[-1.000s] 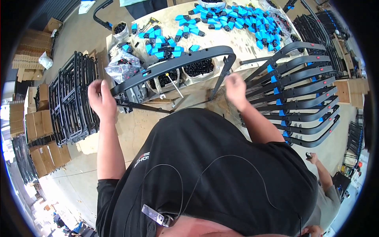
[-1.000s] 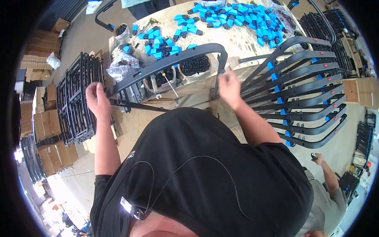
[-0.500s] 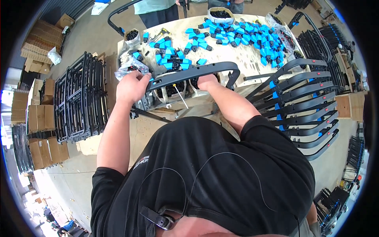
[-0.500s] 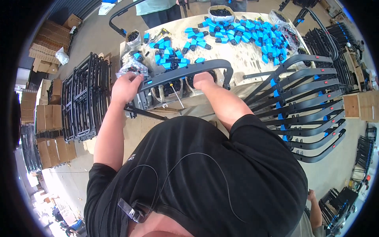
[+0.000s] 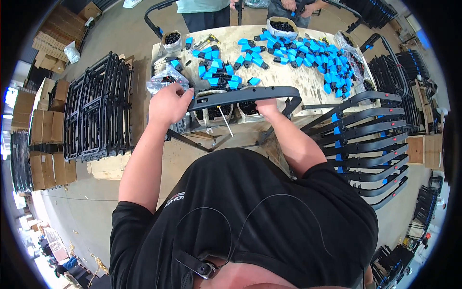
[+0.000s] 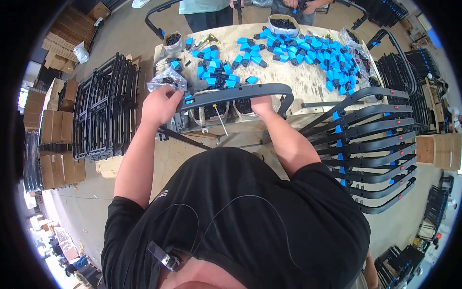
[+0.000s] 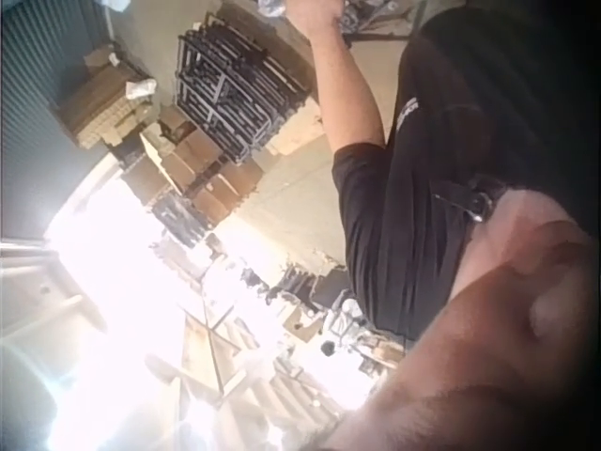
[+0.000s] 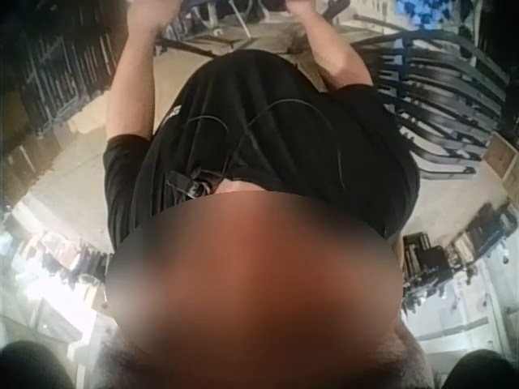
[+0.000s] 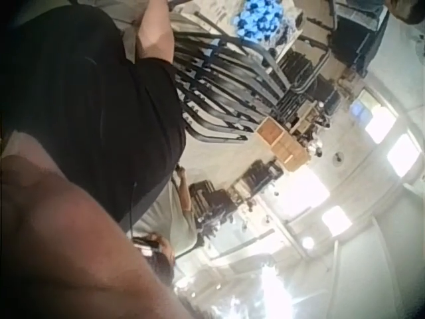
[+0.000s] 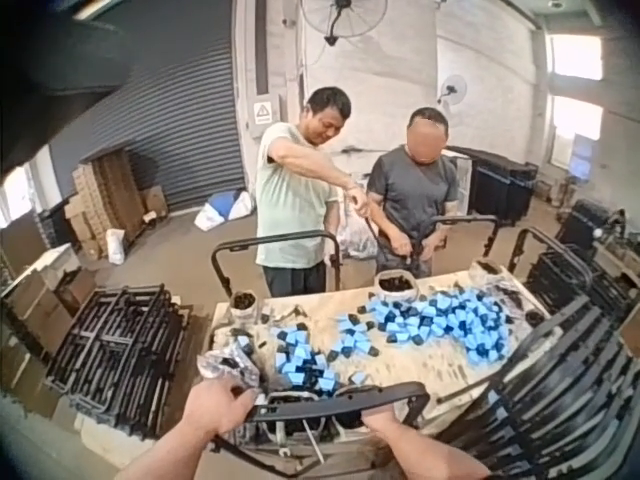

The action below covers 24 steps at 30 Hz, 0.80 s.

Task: The recorder is seen attaching plastic components and tightening screws onto curved metal frames on a production table.

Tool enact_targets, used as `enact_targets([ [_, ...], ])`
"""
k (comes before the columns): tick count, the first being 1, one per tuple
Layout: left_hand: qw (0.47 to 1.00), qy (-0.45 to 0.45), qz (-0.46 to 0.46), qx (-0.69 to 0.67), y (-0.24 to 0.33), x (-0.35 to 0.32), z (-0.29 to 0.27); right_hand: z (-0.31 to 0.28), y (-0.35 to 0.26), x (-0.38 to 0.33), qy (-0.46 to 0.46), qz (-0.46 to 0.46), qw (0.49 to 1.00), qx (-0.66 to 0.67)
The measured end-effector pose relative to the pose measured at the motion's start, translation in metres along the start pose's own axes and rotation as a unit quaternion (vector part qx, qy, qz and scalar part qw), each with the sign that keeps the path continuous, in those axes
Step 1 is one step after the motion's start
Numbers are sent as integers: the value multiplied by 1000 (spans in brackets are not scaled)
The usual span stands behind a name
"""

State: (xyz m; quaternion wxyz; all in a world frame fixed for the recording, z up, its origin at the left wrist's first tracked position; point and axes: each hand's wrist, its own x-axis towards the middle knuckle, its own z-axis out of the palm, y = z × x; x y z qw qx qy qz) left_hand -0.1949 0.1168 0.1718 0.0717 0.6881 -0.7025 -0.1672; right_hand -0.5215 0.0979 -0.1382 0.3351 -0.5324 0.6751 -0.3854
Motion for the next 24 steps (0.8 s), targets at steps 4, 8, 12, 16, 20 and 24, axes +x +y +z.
enact_targets([
  [4,1000,1,-22,13,-7,-4,5,-21,-60,-25,-30,232,947,221],
  [8,1000,1,-21,9,-11,0,10,-26,-105,-4,-79,212,933,279],
  [12,1000,-2,-16,9,-9,-4,8,-28,-116,30,-169,115,974,101],
  [16,999,22,-20,13,-12,-4,10,-11,-97,13,-195,-90,899,-383],
  [20,1000,18,-25,5,-7,-7,6,-13,-83,-17,-178,-92,893,-404],
  [24,1000,11,-25,3,-5,-4,5,-3,-71,-8,-188,-116,881,-418],
])
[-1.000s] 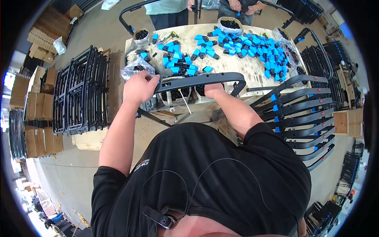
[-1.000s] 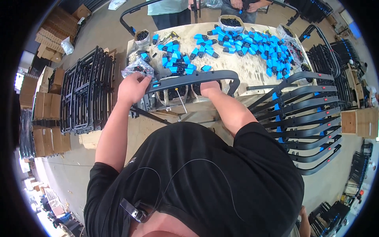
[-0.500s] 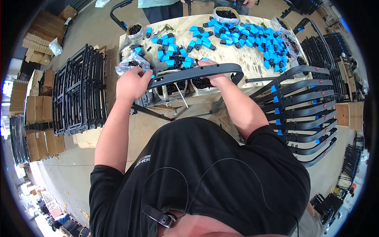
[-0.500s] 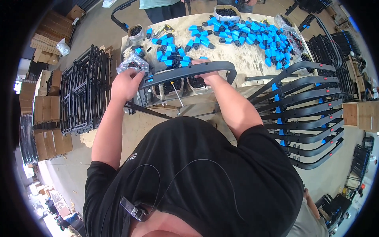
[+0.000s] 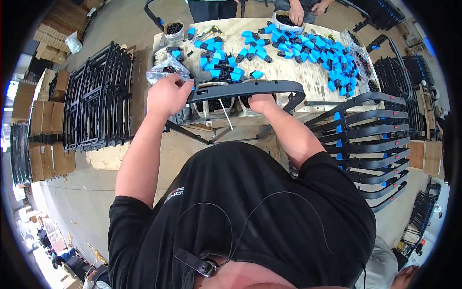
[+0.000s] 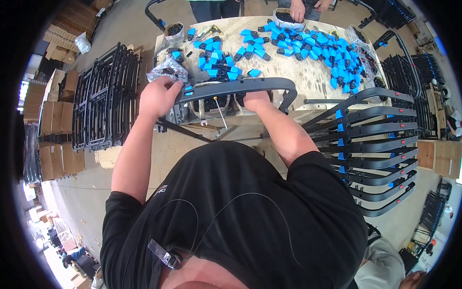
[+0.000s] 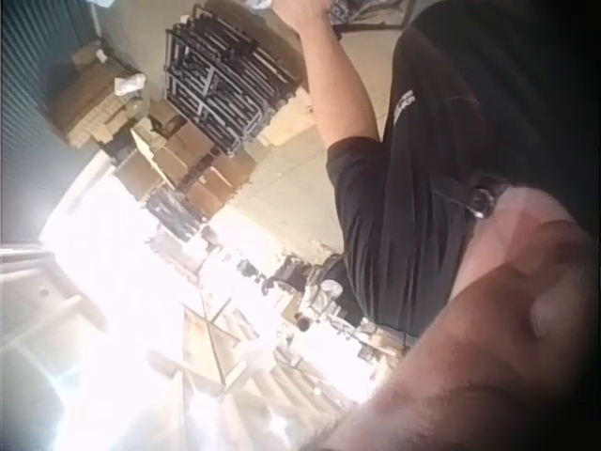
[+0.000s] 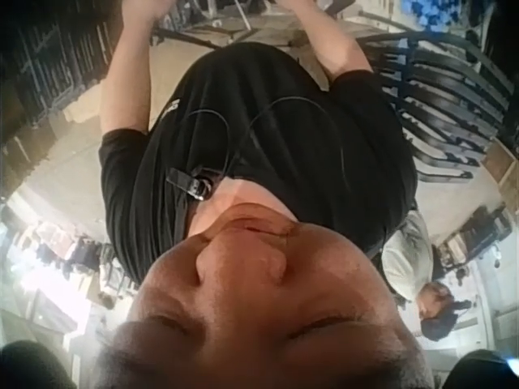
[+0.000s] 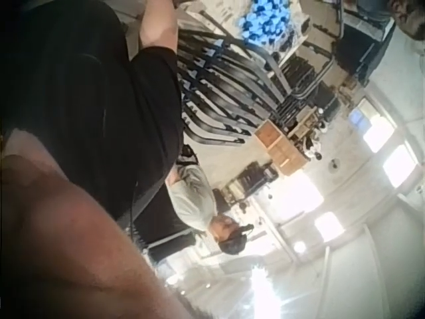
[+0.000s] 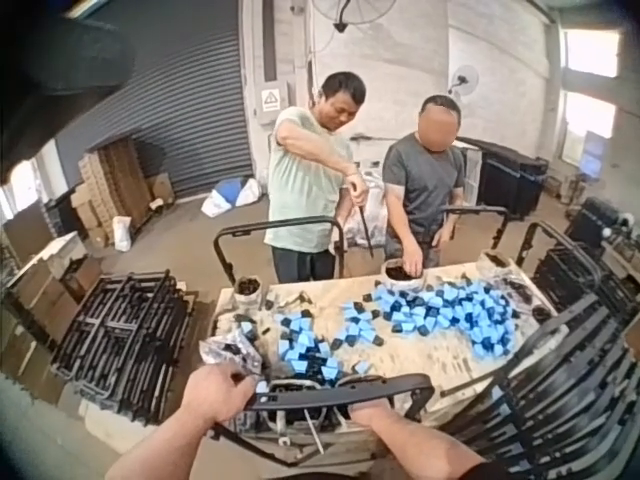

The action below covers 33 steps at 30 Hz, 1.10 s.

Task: The recorder is seen attaching plastic components and tightening screws onto curved metal frames on a production table.

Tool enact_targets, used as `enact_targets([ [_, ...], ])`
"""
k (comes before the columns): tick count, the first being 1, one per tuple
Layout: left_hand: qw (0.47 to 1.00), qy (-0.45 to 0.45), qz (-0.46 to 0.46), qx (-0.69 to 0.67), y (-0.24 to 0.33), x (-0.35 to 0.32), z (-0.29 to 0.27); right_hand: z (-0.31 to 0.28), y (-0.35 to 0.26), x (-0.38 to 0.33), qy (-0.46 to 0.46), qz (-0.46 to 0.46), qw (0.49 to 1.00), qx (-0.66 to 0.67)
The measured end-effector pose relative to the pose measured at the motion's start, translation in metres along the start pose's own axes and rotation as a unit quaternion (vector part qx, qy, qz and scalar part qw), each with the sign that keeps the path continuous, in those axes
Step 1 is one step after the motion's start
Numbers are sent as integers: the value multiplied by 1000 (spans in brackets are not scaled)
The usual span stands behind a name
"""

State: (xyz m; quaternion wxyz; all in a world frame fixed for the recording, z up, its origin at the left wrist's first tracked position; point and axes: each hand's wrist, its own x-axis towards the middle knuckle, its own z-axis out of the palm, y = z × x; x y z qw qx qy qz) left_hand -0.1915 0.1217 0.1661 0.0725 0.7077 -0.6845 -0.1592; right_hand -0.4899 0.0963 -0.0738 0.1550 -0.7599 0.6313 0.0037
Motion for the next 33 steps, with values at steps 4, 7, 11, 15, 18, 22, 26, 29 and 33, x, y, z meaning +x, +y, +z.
enact_targets([
  [4,1000,8,2,-6,-3,1,1,3,6,8,-57,13,998,34],
  [7,1000,-3,-3,0,-4,-1,0,-5,12,2,-86,-13,990,113],
  [11,1000,-3,10,9,-3,1,1,12,26,6,86,15,995,52],
  [15,1000,1,6,7,-4,0,1,11,29,1,5,191,786,588],
  [18,1000,2,7,6,-4,-2,2,-1,26,-11,6,206,627,751],
  [22,1000,6,6,6,-4,1,4,-9,30,-15,-10,215,458,862],
  [26,1000,3,0,18,-3,0,4,-19,26,-20,-29,181,356,916],
  [29,1000,2,-1,21,-5,1,6,-17,27,-19,-41,185,309,932],
  [33,1000,-2,-2,17,-4,1,4,-3,35,-11,-69,175,292,938],
])
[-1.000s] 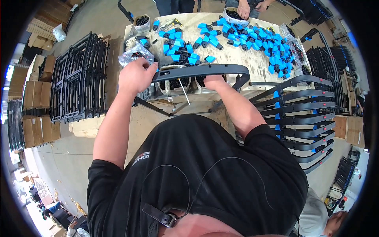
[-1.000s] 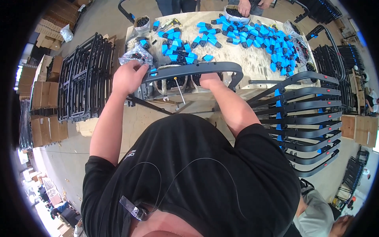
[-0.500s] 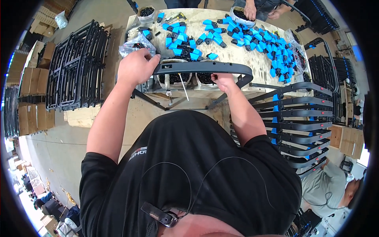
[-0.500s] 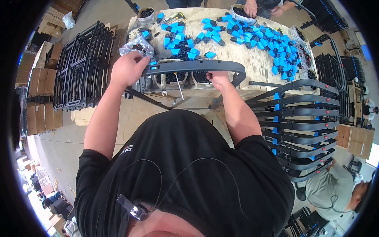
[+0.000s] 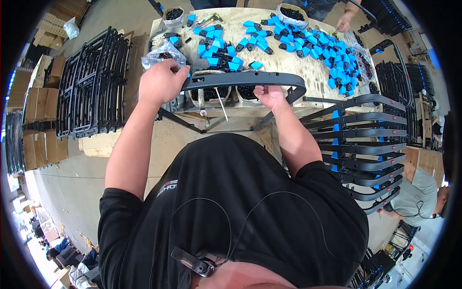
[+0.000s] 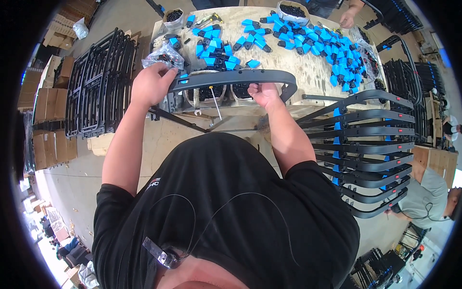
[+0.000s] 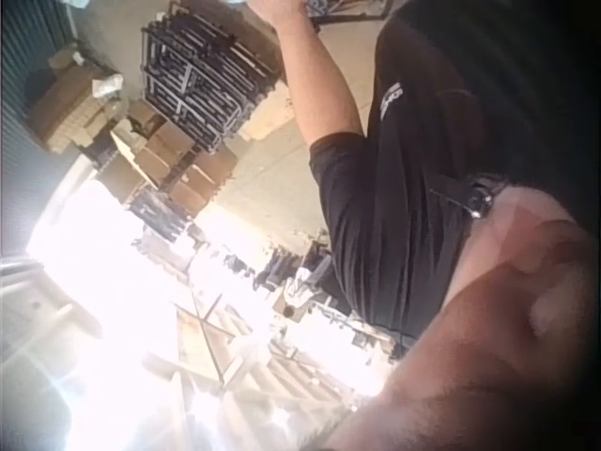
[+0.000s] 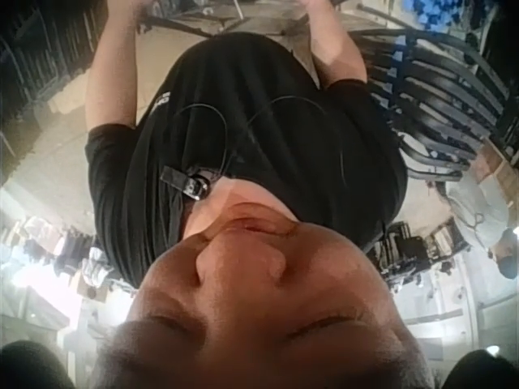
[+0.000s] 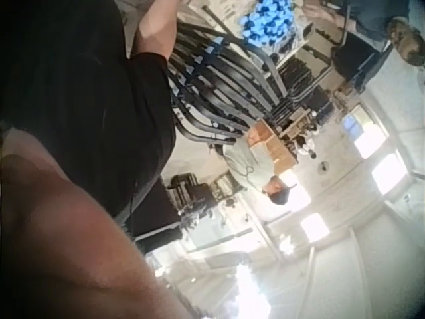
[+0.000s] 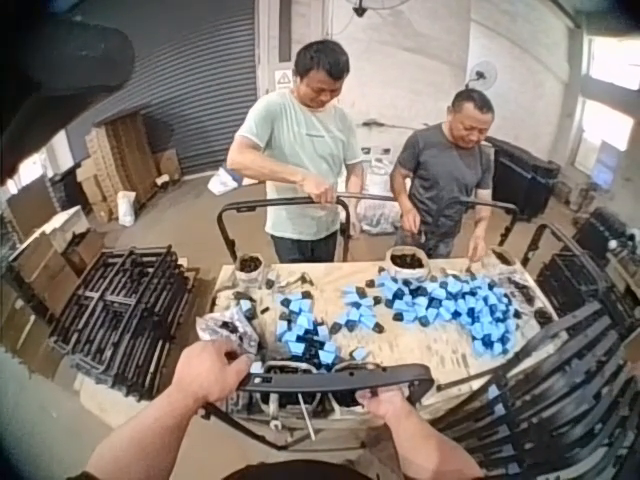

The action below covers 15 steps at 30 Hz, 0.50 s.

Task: The recorder is seen attaching plastic components and tightening screws onto curved metal frames on a production table.

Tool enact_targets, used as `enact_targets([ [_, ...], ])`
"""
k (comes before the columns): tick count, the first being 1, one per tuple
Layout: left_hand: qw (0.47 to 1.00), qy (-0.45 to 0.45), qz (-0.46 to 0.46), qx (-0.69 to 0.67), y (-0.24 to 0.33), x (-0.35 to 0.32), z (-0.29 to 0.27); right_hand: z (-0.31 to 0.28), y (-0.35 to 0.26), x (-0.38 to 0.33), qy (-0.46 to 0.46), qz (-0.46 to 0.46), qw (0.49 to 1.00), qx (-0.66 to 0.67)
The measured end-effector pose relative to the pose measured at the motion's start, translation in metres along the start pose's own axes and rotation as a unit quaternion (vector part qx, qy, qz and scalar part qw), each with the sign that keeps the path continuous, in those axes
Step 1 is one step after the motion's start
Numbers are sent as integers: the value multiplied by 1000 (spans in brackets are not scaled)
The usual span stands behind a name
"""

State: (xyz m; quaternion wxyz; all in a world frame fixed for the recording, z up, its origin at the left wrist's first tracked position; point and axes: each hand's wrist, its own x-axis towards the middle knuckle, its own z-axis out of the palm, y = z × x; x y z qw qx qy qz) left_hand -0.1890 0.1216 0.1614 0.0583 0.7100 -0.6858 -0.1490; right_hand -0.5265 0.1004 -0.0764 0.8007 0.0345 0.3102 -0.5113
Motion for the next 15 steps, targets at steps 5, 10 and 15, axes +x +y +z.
enact_targets([
  [5,1000,1,2,-4,3,2,-1,-20,5,27,114,-243,785,-558],
  [10,1000,2,0,-9,-2,0,1,29,17,8,51,-234,315,-919],
  [15,1000,11,10,-13,-1,0,0,12,20,29,12,-249,312,-917],
])
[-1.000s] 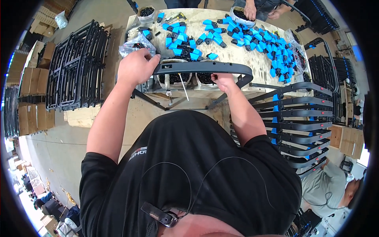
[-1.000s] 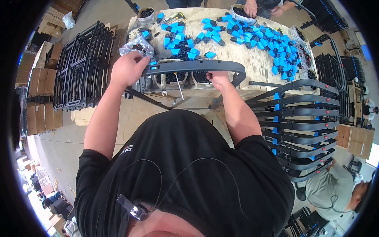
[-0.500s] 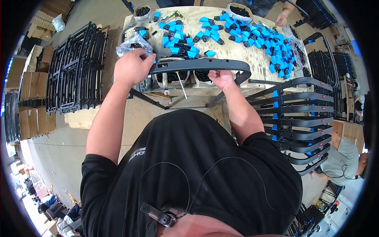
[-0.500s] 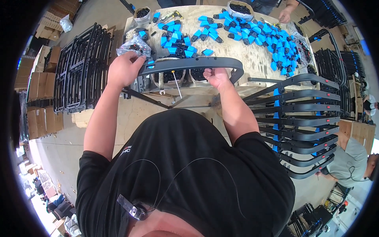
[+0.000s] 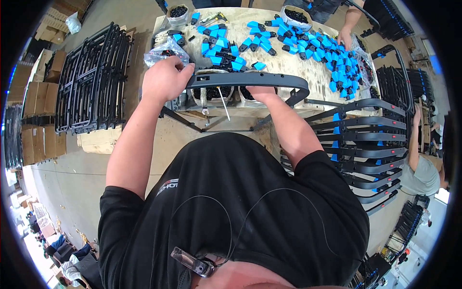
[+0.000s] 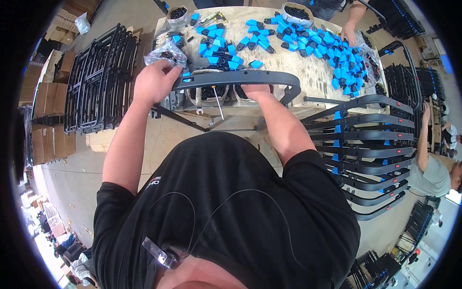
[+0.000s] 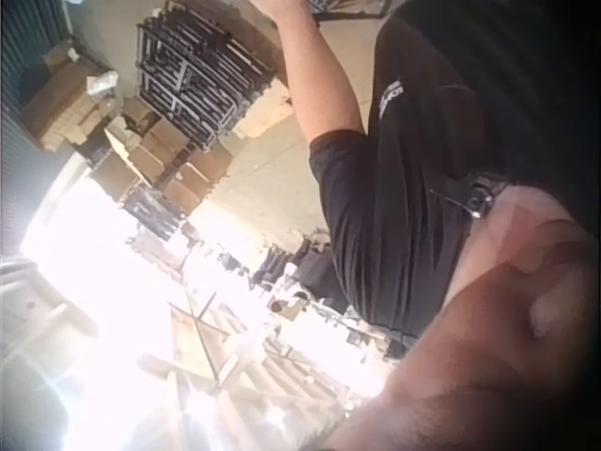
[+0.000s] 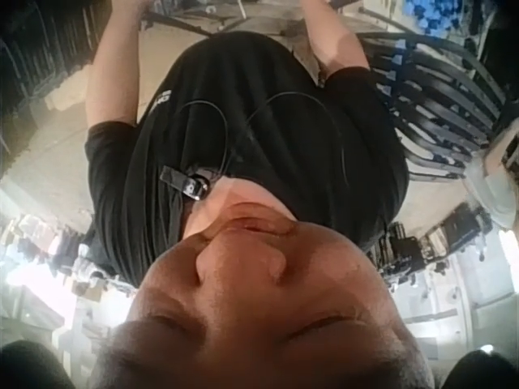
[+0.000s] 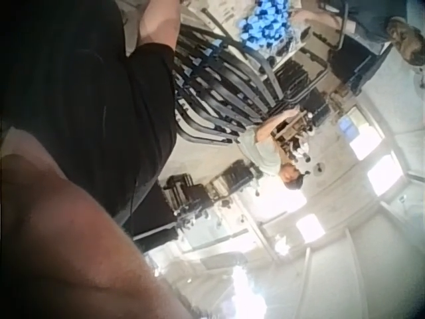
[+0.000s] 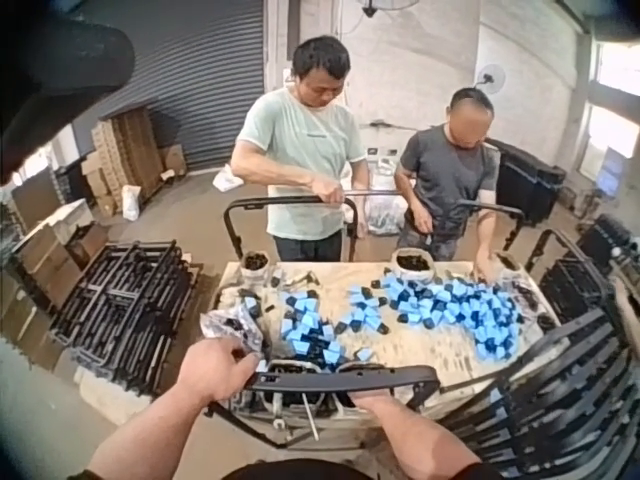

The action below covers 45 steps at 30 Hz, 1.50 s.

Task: The recorder is seen attaching plastic components and tightening screws onto curved metal frames on a production table.

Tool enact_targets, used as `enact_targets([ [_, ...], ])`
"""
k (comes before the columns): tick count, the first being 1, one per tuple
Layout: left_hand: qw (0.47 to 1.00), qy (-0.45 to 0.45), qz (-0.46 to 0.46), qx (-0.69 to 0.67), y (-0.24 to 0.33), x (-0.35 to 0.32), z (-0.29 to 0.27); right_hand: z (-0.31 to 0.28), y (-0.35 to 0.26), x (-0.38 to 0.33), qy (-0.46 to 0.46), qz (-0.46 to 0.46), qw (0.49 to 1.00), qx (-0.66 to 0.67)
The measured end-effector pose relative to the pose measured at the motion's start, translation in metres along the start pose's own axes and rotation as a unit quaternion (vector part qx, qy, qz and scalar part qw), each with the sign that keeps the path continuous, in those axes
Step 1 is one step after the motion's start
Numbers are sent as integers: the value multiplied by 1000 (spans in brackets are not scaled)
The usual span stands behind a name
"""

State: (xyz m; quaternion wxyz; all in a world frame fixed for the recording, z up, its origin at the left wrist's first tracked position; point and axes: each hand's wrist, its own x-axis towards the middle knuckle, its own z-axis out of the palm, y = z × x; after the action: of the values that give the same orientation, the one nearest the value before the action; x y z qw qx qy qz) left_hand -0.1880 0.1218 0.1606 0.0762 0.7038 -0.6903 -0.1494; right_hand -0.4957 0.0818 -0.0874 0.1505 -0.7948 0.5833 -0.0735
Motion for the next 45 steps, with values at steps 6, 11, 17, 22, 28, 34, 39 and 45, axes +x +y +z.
enact_targets([
  [6,1000,-1,-3,3,3,-2,-5,11,23,-8,97,185,877,433],
  [11,1000,-6,-11,-2,0,-2,-2,-31,-28,-8,0,303,636,710],
  [17,1000,-4,-6,3,0,-2,-1,-52,-70,21,-108,200,588,776],
  [22,1000,-3,-4,-7,-2,-2,-1,-28,-71,47,-101,254,436,857],
  [28,1000,2,1,-3,-5,-4,-2,-12,-51,54,-92,221,423,874],
  [34,1000,3,9,-10,-6,-3,-3,-35,-63,57,-53,227,463,855],
  [39,1000,17,6,-13,-9,-5,-2,-45,-62,54,-59,226,451,861],
  [45,1000,2,25,-10,-2,-1,-7,2,6,60,-247,121,439,856],
])
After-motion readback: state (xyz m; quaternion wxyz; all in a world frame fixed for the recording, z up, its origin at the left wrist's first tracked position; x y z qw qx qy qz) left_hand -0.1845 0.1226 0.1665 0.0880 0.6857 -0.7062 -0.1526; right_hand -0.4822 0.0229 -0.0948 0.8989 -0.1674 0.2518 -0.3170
